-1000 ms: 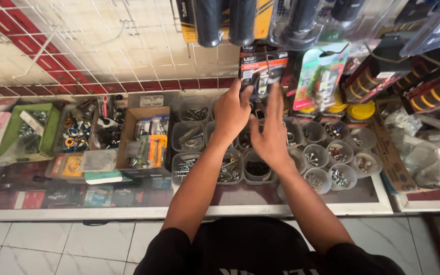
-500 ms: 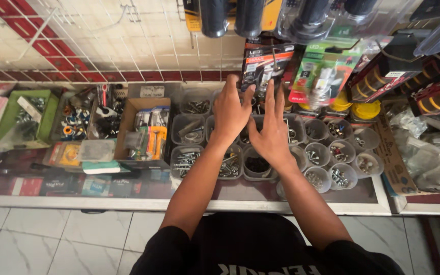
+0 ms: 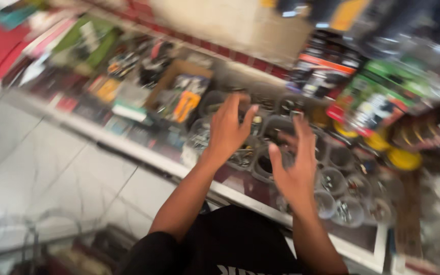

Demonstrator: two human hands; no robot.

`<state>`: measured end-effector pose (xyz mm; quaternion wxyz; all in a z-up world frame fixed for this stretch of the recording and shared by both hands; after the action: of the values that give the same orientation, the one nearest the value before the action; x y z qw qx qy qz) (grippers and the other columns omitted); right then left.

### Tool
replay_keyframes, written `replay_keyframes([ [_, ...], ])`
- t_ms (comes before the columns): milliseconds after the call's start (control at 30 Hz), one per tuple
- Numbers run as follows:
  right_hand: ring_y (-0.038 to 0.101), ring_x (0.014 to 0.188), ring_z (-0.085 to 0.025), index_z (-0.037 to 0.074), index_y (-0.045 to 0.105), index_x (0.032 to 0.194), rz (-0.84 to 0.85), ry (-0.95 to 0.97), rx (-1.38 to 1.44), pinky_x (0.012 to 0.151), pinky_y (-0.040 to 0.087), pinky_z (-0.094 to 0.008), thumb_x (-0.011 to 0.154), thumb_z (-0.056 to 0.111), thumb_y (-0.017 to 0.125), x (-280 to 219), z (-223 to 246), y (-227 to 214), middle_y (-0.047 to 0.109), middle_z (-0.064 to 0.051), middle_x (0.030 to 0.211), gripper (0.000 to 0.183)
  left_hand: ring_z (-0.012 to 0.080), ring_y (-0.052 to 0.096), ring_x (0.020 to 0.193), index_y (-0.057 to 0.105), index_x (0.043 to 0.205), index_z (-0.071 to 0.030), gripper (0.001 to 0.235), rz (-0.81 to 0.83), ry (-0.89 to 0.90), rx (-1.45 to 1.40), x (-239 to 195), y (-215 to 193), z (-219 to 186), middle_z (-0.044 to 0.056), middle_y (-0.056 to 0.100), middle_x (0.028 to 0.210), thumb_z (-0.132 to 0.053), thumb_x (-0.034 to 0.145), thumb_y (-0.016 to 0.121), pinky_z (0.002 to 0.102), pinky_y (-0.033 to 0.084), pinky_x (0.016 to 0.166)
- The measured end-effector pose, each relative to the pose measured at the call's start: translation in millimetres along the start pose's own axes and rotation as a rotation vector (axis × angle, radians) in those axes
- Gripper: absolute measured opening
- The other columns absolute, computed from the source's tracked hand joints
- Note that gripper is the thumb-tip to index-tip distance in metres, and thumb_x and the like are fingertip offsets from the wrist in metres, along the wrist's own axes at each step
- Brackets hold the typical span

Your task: The person repeatedly picks up packaged items from a glass counter, moves them to a wall-mounted wire rack, and then returns them to the counter. The items include small hardware and accessories in blister packs.

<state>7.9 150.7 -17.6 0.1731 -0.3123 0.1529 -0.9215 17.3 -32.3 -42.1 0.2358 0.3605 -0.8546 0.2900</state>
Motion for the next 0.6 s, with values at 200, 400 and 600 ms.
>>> replay_keyframes([
  [200, 0.073, 0.078, -0.016, 0.007, 0.068, 0.126, 0.484, -0.111, 0.114, 0.072, 0.057, -0.028, 0.092, 0.008, 0.072, -56, 7, 14, 0.078, -0.009, 0.099, 0.034, 0.0259, 0.074, 0.080, 0.066, 0.104, -0.007, 0.015, -0.030, -0.359, 0.066, -123, -94, 0, 0.011, 0.073, 0.091, -0.020, 0.097, 0.068, 0.036, 0.056, 0.070],
  [400, 0.073, 0.078, -0.019, 0.010, 0.064, 0.134, 1.183, 0.175, 0.262, 0.069, 0.056, -0.030, 0.095, 0.020, 0.065, -123, -59, 81, 0.080, -0.009, 0.099, 0.041, 0.0364, 0.069, 0.081, 0.066, 0.098, -0.007, 0.021, -0.242, -0.894, 0.514, -332, -126, 57, 0.015, 0.073, 0.091, -0.027, 0.093, 0.067, 0.049, 0.054, 0.071],
  [600, 0.071, 0.110, -0.027, 0.017, 0.054, 0.145, 1.631, 0.024, -0.202, 0.094, 0.055, -0.041, 0.093, 0.045, 0.063, -211, -135, 144, 0.075, -0.012, 0.118, 0.060, 0.0397, 0.069, 0.097, 0.069, 0.101, -0.008, 0.027, -0.221, -1.424, 0.546, -541, -97, 31, 0.019, 0.073, 0.098, -0.032, 0.089, 0.066, 0.052, 0.054, 0.084],
])
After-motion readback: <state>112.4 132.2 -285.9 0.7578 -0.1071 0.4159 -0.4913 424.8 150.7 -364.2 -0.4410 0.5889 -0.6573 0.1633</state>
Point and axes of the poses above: each hand's wrist, its own x-axis towards the middle knuckle, its own y-axis out of the palm, z = x × y, the point moved 1 cm from there along x, towards the middle knuckle
